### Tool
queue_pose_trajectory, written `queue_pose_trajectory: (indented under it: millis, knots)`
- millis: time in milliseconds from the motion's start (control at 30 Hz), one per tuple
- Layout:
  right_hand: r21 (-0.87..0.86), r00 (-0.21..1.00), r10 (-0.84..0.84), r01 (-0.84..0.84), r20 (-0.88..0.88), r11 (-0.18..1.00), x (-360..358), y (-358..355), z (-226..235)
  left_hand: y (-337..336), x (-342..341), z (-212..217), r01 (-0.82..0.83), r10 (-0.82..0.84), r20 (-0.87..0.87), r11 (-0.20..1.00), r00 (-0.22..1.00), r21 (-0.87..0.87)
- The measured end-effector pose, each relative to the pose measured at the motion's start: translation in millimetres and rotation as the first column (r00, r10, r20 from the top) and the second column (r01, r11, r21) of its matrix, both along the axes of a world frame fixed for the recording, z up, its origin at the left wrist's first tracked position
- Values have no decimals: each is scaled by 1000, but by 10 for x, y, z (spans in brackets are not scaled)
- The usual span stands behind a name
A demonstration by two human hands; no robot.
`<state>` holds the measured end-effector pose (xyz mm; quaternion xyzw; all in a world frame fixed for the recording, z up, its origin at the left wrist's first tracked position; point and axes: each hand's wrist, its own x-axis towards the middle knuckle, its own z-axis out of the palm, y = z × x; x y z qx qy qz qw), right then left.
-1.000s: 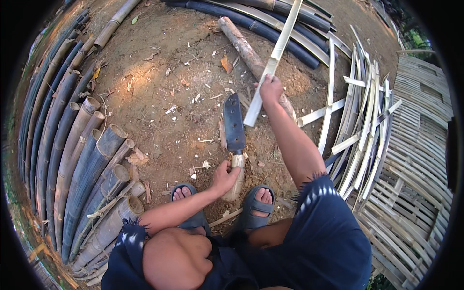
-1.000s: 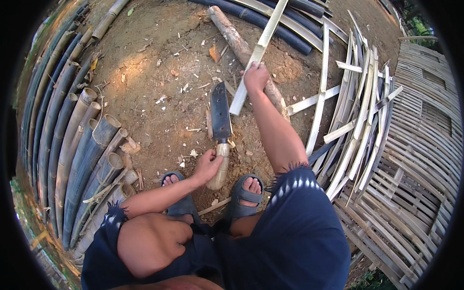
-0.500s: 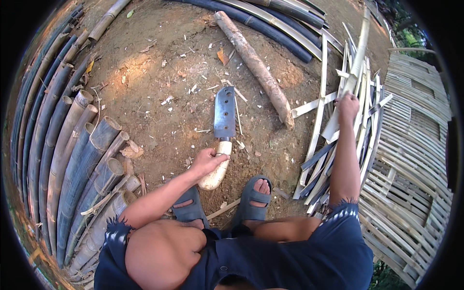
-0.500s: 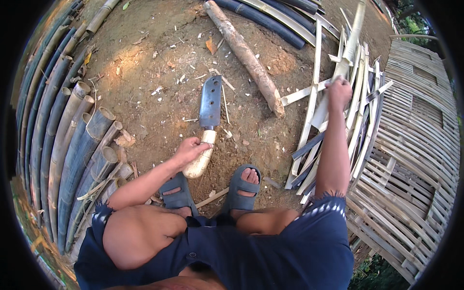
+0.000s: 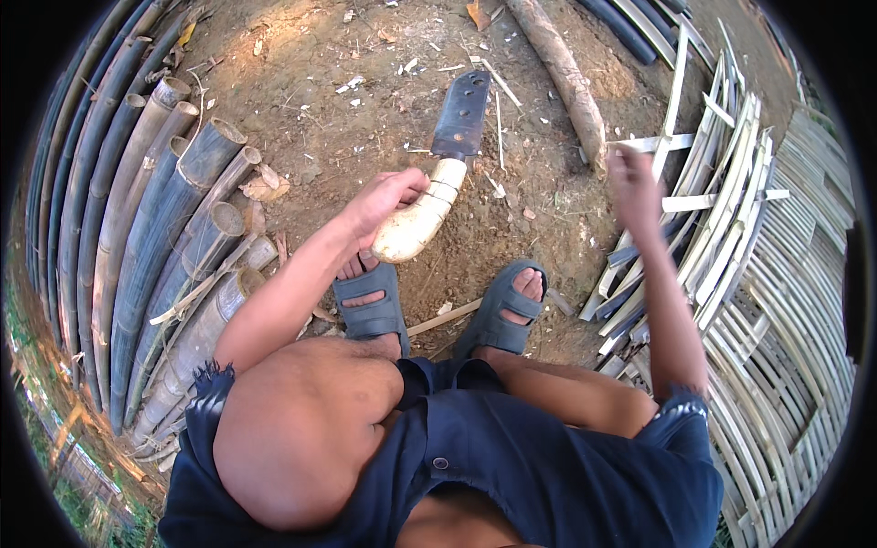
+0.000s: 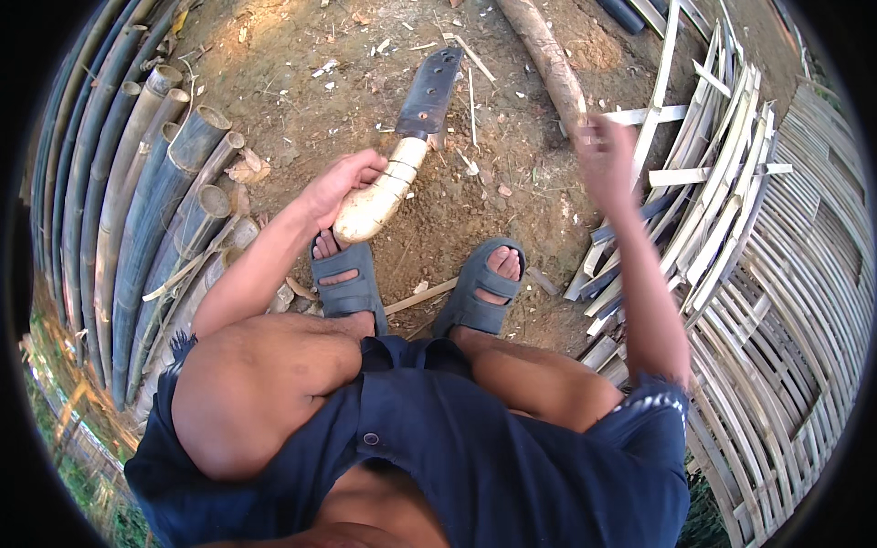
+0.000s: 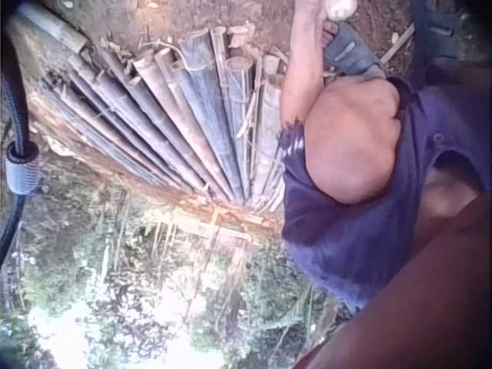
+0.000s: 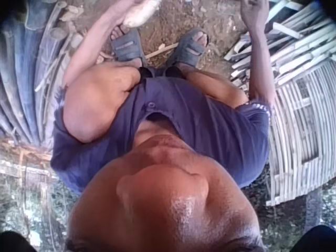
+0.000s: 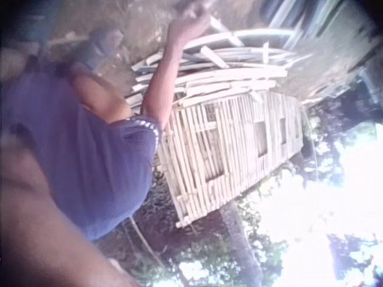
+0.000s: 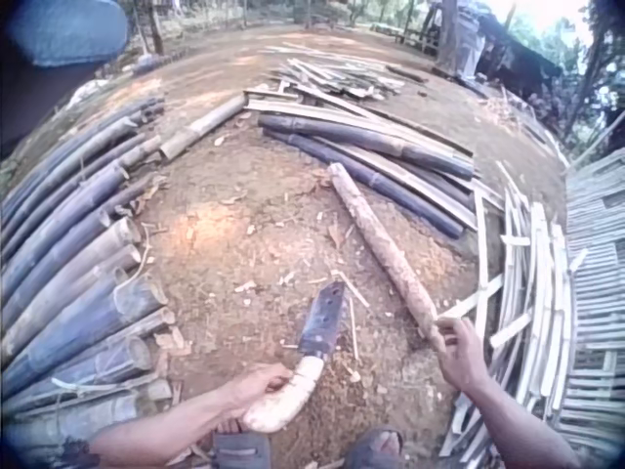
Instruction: The person splits a bamboo pole into thin strips using a machete and a wooden club, then uses the machete to shave and refine the strips.
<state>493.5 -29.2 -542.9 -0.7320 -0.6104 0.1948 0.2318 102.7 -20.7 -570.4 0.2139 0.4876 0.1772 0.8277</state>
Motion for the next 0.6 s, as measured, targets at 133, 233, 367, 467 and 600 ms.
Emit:
queue_pose_trajectory:
  millis: [133, 233, 367, 467, 600]
  knots:
    - [-63, 863, 410, -446, -295, 893, -1528, -480, 284, 67, 96, 155, -161, 163, 58, 986, 985, -33]
    - [31, 816, 385, -413, -432, 910, -1844, -583, 355, 84, 193, 276, -266, 263, 187, 964, 947, -5]
    - [116, 769, 322, -312, -552, 943, -1944, -421, 349, 139, 258, 415, -325, 317, 134, 945, 939, 35]
    - [177, 758, 370, -328, -537, 928, -2018, -343, 400, 156, 220, 349, -356, 355, 200, 934, 913, -33]
    - [138, 779, 363, -342, -511, 929, -2077, -246, 502, 146, 212, 446, -358, 362, 212, 932, 908, -55]
